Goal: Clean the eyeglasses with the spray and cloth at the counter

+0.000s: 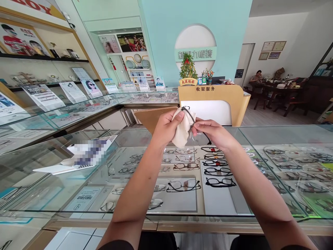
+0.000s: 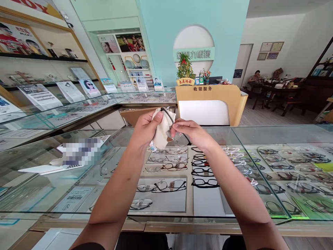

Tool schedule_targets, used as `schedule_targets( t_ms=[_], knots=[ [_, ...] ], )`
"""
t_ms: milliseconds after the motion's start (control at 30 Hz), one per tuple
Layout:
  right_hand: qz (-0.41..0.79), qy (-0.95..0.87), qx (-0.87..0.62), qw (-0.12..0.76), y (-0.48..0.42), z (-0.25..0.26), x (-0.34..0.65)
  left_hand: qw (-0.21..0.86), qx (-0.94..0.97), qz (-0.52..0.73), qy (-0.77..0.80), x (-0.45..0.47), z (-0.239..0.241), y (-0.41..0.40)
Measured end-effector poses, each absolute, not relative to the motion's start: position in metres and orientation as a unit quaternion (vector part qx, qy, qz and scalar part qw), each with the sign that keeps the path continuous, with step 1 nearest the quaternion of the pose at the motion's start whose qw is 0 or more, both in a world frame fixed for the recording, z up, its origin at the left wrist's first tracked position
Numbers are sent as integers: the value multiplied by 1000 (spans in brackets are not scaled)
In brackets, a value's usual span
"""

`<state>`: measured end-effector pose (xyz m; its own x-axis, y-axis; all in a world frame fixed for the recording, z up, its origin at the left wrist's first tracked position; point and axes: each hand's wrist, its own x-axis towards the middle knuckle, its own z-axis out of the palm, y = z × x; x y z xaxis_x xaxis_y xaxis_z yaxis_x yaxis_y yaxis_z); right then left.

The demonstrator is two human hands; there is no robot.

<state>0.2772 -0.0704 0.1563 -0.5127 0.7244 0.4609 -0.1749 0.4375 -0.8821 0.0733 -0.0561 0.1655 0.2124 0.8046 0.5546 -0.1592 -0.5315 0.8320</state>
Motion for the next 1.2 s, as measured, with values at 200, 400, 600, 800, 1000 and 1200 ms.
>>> schedule_targets(
  t_ms=[200,400,600,800,1000,1200],
  knots=[
    [530,-690,-187,456,-74,159,278,462,674,548,178,82,164,-61],
    [541,-712,-138,425,-74,154,268,408,595,660,207,100,154,-66],
    [519,-717,-146,442,-73,155,275,430,569,659,238,93,155,-55],
    [533,-661,-143,509,-75,163,288,409,566,670,252,96,156,-54],
    [539,-609,-137,566,-73,166,290,337,621,651,276,103,153,-60],
    [523,-608,-140,581,-70,163,286,368,628,622,289,106,150,-65]
  ],
)
